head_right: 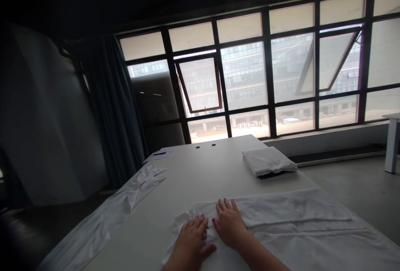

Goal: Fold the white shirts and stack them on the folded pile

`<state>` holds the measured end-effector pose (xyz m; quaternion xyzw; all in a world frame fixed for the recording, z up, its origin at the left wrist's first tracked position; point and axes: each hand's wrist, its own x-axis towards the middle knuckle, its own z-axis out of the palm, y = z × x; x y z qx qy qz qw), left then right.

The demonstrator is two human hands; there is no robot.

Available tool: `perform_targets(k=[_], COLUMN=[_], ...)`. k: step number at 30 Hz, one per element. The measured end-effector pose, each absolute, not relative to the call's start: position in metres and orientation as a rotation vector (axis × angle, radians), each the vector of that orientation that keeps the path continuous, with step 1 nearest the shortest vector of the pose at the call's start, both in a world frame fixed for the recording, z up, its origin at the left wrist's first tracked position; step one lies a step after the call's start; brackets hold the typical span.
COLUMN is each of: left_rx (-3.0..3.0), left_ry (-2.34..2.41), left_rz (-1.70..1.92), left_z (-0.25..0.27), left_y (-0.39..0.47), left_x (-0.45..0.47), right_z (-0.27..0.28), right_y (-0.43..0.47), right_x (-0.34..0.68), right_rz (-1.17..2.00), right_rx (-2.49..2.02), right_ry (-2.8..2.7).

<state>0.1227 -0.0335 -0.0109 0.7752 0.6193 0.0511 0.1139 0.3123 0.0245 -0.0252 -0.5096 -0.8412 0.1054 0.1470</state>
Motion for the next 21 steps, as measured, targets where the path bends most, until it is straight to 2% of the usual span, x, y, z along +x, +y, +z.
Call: perform_targets(k=[3, 11, 17, 21], left_rx=[2.288, 2.218, 2.039, 2.07], left_ry=[1.824, 1.834, 2.125, 2.168], left_rz=[0.164, 0.109, -0.018, 0.111], left_z=[-0.009, -0.007, 0.01, 0.012], left_y=[-0.033, -0.032, -0.037, -0.034], left_x=[0.117, 0.076, 0.051, 0.037], right_z=[-0.021, -0.014, -0.002, 0.002], right_y=[0.015, -0.024, -0.03, -0.029], right_x=[0.304, 0.285, 0.297, 0.301], right_rz=[0.269, 0.442, 0.663, 0.701], right_rx=[-1.396, -1.152, -0.99, -0.94], right_ry=[-2.409, -2.377, -2.535, -2.577])
